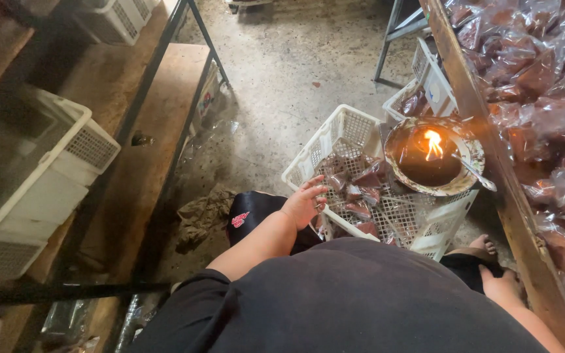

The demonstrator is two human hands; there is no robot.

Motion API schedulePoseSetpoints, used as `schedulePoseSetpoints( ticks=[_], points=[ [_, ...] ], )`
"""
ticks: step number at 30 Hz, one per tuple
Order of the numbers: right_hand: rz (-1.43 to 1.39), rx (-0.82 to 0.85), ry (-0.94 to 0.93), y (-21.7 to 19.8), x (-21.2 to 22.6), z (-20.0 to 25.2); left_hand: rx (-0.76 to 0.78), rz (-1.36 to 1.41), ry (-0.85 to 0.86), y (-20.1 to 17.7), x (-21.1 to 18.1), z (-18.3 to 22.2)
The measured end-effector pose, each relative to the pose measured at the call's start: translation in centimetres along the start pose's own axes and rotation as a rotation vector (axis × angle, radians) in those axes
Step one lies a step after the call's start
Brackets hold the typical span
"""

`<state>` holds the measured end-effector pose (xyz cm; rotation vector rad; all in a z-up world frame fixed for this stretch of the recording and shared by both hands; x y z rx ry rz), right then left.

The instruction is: Sealing small plastic bags containing snacks using a candle flame.

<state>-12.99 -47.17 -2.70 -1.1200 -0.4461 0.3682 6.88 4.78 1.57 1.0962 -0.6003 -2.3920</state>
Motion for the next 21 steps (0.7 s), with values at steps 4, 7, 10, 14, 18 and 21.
schedulePoseSetpoints(
  ticks=[4, 7, 10, 14, 18, 21],
  points=[
    [-0.062, 0.021, -0.094, -1.2, 1.5, 1.7, 0.009, 0.026, 0.013, 0.5, -0.3, 0.5],
    [-0.03, 0.0, -0.125, -1.5, 2.0, 2.1, 0.018, 0.015, 0.025, 0.4, -0.4, 0.4],
    [-0.019, 0.003, -0.121, 0.2, 0.8, 0.0, 0.009, 0.019, 0.028, 0.7, -0.6, 0.8],
    [-0.045, 0.032, 0.056, -1.8, 0.5, 2.5, -0.018, 0.003, 0.012, 0.3, -0.4, 0.8],
    [-0.125, -0.013, 0.071, -1.1, 0.1, 1.5, 0.001, 0.013, 0.009, -0.2, 0.0, -0.2],
    [-0.096, 0.023, 0.126, -1.0, -0.3, 1.8, -0.02, -0.013, 0.001, 0.0, 0.1, 0.1]
  ],
)
Point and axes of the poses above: each hand's wrist, its own z-axis away from the middle knuckle, its own y-axis out of the palm, x = y × z, the point moved 9 cm from there along -z, towards the middle knuckle, and after that the axes turned 10 degrees about -x, right-handed, at the moved point
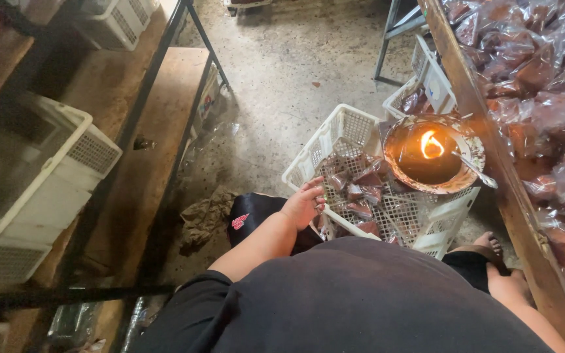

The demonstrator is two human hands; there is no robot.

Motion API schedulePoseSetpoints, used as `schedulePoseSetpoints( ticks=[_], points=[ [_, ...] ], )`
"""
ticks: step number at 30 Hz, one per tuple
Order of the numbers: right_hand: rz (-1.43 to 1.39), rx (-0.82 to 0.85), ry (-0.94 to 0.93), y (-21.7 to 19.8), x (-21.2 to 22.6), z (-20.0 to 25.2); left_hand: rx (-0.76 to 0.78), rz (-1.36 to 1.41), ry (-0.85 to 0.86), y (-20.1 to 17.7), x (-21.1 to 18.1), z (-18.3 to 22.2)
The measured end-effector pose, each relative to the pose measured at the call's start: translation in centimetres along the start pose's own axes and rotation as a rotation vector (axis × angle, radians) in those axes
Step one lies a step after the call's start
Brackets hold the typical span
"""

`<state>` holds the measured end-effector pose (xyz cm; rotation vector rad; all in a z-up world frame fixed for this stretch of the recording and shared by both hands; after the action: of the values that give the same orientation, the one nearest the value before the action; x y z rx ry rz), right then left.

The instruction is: Sealing small plastic bags containing snacks using a candle flame.

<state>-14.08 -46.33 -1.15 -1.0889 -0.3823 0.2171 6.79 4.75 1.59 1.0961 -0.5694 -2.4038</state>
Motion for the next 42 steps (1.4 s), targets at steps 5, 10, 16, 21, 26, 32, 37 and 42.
schedulePoseSetpoints(
  ticks=[5, 10, 16, 21, 26, 32, 37, 42],
  points=[
    [0.049, -0.021, -0.181, 0.5, 0.9, -1.1, 0.001, -0.01, -0.007, -1.1, 0.6, -1.5],
    [0.007, 0.014, -0.071, -0.9, 1.5, 1.4, -0.002, -0.027, 0.025, -0.7, 0.2, -0.9],
    [-0.045, -0.043, -0.149, 0.0, 0.7, -0.5, -0.013, -0.025, 0.019, -0.1, -0.4, 0.2],
    [-0.018, -0.006, -0.102, 0.3, 0.4, -0.6, 0.002, -0.038, 0.046, -0.8, 0.0, -1.3],
    [-0.073, -0.042, -0.102, 1.6, -0.8, -2.7, -0.02, -0.054, 0.032, -0.8, 0.2, -0.8],
    [0.1, 0.061, -0.136, 0.5, -0.1, 0.9, 0.007, -0.022, 0.042, -0.6, 0.1, -0.7],
    [-0.425, -0.024, -0.448, -16.8, 7.3, 18.1, -0.1, -0.058, 0.014, -0.7, 0.1, -0.5],
    [-0.55, 0.02, -0.398, -26.6, 9.1, 25.2, 0.008, -0.059, 0.019, -3.9, 3.4, -7.1]
  ],
)
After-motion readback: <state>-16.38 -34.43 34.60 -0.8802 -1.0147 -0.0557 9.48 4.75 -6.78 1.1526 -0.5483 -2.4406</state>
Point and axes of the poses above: each hand's wrist, its own z-axis away from the middle knuckle, its own y-axis out of the palm, x = y × z, the point moved 9 cm from there along -z, towards the middle knuckle, and after that the axes turned 10 degrees about -x, right-handed, at the moved point
